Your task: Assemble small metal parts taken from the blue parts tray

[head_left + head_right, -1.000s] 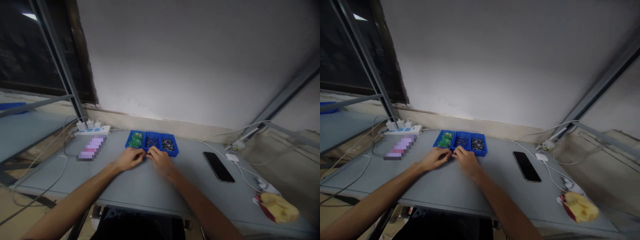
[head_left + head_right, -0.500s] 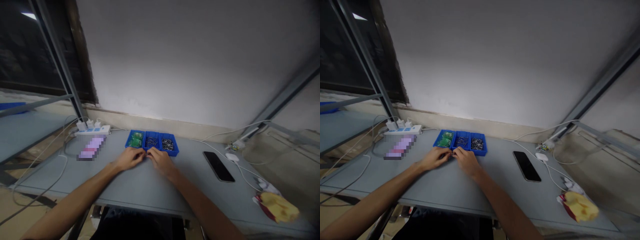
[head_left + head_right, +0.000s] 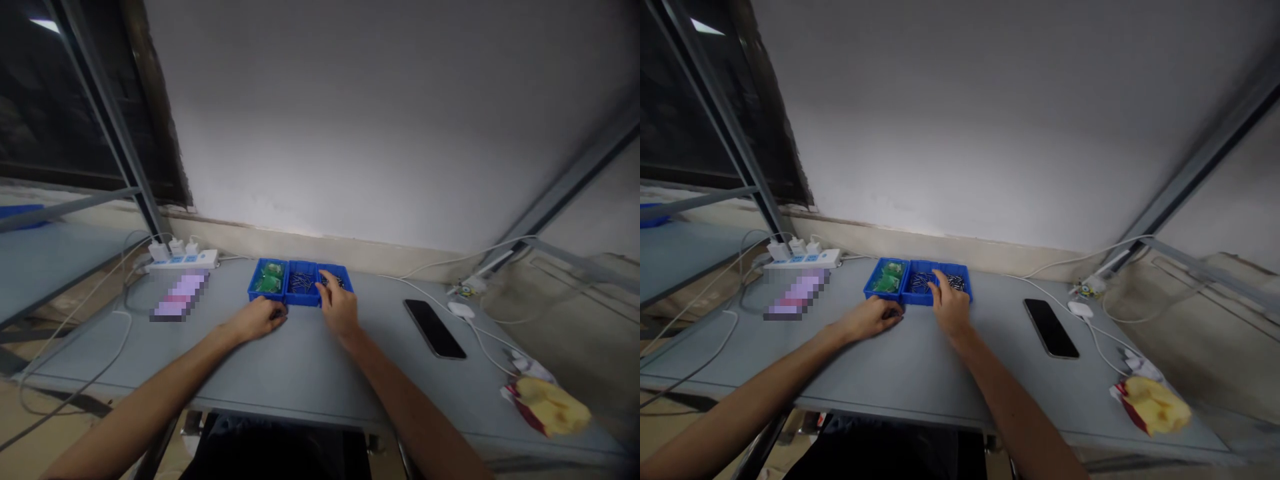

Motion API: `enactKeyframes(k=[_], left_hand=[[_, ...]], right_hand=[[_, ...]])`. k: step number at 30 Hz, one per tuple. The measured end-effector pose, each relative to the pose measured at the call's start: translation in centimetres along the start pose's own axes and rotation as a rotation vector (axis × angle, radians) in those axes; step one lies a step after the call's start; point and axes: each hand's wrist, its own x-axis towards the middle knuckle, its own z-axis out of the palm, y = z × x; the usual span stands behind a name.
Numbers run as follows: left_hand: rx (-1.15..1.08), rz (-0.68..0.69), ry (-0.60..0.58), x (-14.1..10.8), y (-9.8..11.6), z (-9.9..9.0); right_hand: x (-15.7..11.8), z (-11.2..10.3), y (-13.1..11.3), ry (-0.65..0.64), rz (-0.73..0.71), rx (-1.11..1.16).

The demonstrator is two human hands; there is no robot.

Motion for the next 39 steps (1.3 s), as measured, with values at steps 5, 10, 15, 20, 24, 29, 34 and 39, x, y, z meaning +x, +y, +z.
enactKeyframes(k=[5,10,15,20,24,29,34,39], left_hand=[[-0.010,0.033,-0.019,-0.1,0.4,-0.1],[0.016,0.044,-0.058,-0.2,0.4,0.0],[0.060,0.097,-0.043,-0.2,0.4,-0.1],[-0.042,0.121,0.036,-0.4,1.0,-0.7],[-0.163,0.125,0.015,-0.5,1.3,-0.8],[-0.224,0.151,0.012,-0.4,1.2,-0.6],[-0.270,0.138,0.000,-0.6,1.6,-0.6],[-0.307,0.126,0.004,-0.6,1.8,-0.6]], right_hand=[[-0.8,0.3,-1.0,-0.150,-0.173,0.040],[-1.5,0.6,-2.2,-0.301,-0.287,0.021],[-1.4,0.6,-2.1,-0.349,-0.287,-0.019],[-1.3,0.4,-2.1,-0.403,-0.253,-0.051],[-1.5,0.5,-2.3,-0.445,-0.278,-0.014],[-1.6,0.8,-2.1,-0.449,-0.279,0.100],[-1.7,1.2,-2.2,-0.471,-0.247,0.162],[-1.6,1.1,-2.5,-0.460,-0.193,0.178]])
